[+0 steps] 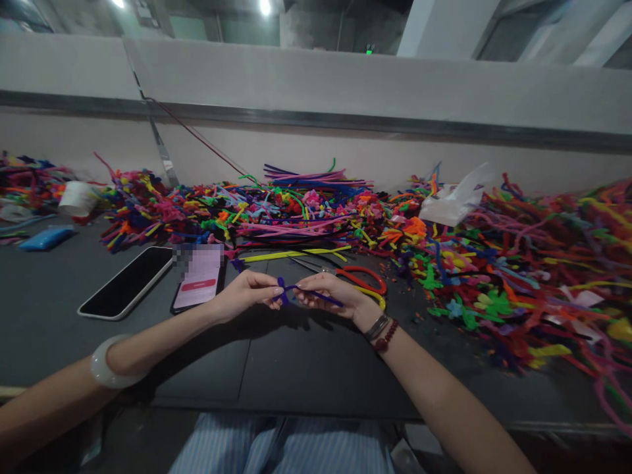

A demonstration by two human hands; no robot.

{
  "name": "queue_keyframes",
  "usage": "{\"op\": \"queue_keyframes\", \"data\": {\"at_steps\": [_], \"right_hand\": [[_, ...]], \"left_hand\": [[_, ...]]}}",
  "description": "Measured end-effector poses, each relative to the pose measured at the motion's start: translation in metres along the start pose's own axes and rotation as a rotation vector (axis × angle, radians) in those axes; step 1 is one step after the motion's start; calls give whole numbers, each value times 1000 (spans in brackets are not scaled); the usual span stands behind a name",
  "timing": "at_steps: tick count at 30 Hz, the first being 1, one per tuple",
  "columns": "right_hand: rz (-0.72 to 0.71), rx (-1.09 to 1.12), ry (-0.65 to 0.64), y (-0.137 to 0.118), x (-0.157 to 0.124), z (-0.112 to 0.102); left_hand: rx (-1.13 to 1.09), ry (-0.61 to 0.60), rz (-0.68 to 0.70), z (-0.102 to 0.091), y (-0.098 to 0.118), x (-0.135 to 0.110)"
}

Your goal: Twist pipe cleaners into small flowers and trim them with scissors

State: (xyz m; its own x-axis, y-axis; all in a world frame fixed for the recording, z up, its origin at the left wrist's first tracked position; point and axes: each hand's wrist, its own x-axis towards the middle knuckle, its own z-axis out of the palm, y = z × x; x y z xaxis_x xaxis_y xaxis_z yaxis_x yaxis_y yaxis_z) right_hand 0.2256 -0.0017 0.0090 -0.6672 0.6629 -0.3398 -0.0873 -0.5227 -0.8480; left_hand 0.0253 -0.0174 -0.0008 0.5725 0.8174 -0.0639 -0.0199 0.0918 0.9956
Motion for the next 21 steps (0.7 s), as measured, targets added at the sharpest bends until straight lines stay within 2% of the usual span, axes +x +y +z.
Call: {"op": "queue_keyframes", "data": {"at_steps": [6, 11, 21], "right_hand": [[-2, 57, -13, 2, 1, -6], [-15, 32, 36, 2, 0, -5], [-70, -53, 99, 1, -3, 6]], "left_hand": [[-152, 25, -61, 0, -3, 2], [-213, 6, -96, -1, -4, 2], [-300, 4, -142, 4, -2, -1]]}}
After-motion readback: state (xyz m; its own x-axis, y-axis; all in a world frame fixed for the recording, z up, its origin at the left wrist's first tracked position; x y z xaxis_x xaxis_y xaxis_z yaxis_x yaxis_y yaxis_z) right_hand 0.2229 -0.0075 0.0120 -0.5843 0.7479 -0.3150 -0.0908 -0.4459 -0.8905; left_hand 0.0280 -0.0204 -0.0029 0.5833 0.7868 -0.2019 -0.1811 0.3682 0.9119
